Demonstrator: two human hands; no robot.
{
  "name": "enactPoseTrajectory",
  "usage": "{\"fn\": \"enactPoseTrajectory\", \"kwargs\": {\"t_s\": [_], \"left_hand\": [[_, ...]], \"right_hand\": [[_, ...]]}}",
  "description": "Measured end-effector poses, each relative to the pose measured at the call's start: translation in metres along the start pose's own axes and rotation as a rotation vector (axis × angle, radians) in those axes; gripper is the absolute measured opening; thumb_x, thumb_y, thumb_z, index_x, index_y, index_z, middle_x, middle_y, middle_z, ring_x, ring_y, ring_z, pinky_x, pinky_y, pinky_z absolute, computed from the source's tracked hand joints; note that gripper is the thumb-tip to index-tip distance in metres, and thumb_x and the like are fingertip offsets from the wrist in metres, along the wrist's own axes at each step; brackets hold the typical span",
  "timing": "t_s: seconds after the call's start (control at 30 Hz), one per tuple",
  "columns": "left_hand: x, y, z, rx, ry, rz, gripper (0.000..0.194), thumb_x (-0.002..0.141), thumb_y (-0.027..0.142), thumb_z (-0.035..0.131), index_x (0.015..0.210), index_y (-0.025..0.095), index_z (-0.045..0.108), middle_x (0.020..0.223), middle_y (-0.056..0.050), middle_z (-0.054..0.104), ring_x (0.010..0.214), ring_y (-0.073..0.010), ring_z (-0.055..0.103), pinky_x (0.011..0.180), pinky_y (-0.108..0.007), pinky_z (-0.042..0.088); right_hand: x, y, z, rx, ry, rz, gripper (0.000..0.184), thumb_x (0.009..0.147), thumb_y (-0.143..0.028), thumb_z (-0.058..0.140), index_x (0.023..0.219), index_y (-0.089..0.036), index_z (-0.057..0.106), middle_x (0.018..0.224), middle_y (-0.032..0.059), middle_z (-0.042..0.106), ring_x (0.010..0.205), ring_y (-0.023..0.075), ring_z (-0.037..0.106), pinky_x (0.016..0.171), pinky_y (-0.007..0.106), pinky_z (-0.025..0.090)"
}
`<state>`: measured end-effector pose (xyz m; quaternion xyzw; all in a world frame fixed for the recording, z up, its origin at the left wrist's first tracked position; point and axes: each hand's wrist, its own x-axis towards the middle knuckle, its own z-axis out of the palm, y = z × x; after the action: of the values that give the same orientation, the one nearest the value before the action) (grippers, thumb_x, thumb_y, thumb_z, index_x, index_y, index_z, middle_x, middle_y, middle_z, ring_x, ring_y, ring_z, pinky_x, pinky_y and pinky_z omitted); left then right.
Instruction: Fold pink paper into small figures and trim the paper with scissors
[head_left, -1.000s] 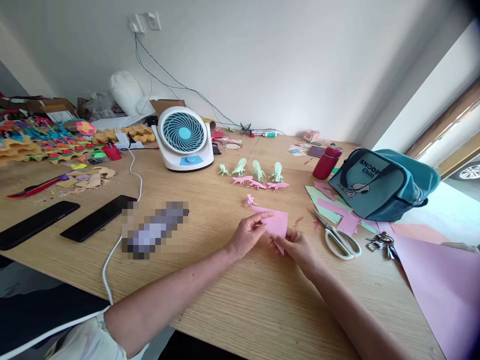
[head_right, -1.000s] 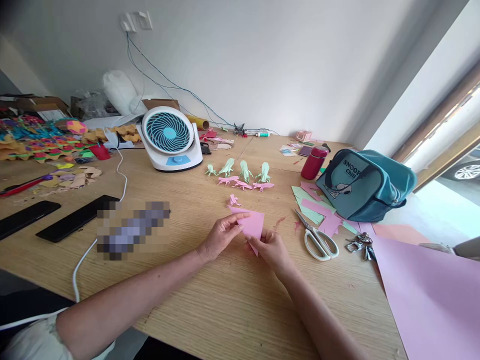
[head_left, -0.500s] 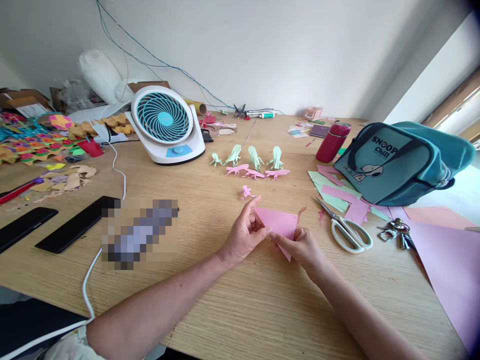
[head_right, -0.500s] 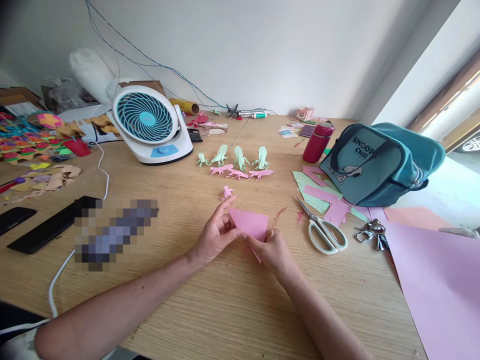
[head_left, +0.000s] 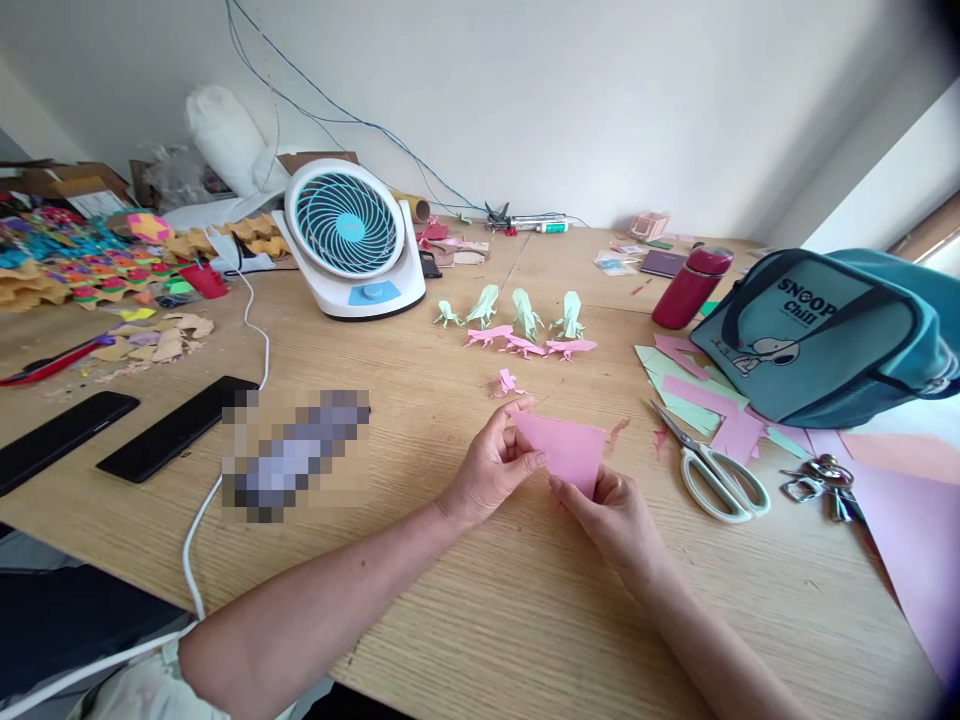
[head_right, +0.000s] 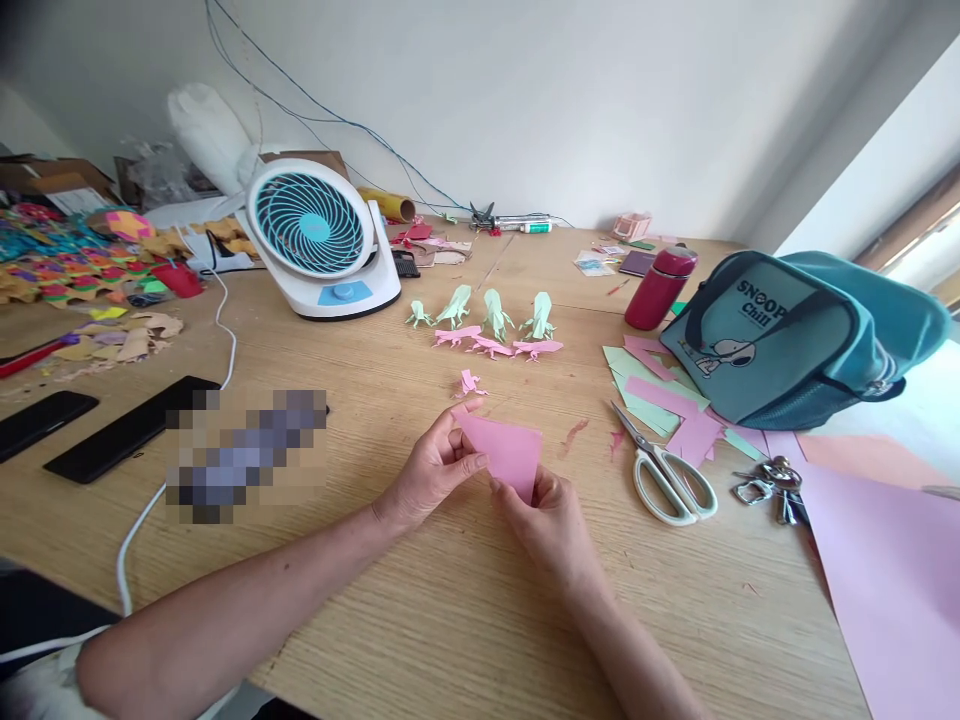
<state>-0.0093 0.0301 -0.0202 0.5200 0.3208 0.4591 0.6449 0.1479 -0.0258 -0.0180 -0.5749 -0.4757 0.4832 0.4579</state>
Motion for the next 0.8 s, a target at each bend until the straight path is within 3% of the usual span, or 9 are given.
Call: {"fn": "enactPoseTrajectory", "kwargs": {"t_s": [0.33,0.53,0.8], "left_hand": [[0.003,0.008,-0.003,-0.067,0.057,-0.009,0.068,0.073,0.03,0.082,0.13,0.016,0.048,0.075,0.004,0.061,0.074,-0.0105,0.055,0.075,-0.023,0.041],[0.004,0.011,-0.004,-0.132,0.064,-0.045,0.06,0.069,0.031,0.084,0.119,0.017,0.056,0.078,0.003,0.063,0.076,-0.0096,0.056,0.076,-0.021,0.04],[0.01,0.006,-0.014,-0.246,0.137,-0.101,0.045,0.067,0.027,0.085,0.105,0.016,0.063,0.069,0.007,0.052,0.058,-0.0039,0.042,0.057,-0.017,0.032]], "right_hand": [[0.002,0.002,-0.004,0.009,-0.067,-0.066,0.04,0.073,-0.053,0.073,0.064,-0.016,0.062,0.058,-0.0005,0.054,0.053,0.0104,0.041,0.05,0.024,0.03],[0.0,0.004,-0.005,-0.072,-0.069,-0.077,0.049,0.074,-0.059,0.07,0.055,-0.019,0.05,0.05,-0.0043,0.042,0.049,0.0085,0.03,0.046,0.024,0.021],[-0.004,0.01,-0.006,-0.175,-0.095,-0.111,0.051,0.08,-0.058,0.065,0.057,-0.022,0.037,0.055,-0.0061,0.028,0.053,0.0095,0.022,0.048,0.026,0.017]]}}
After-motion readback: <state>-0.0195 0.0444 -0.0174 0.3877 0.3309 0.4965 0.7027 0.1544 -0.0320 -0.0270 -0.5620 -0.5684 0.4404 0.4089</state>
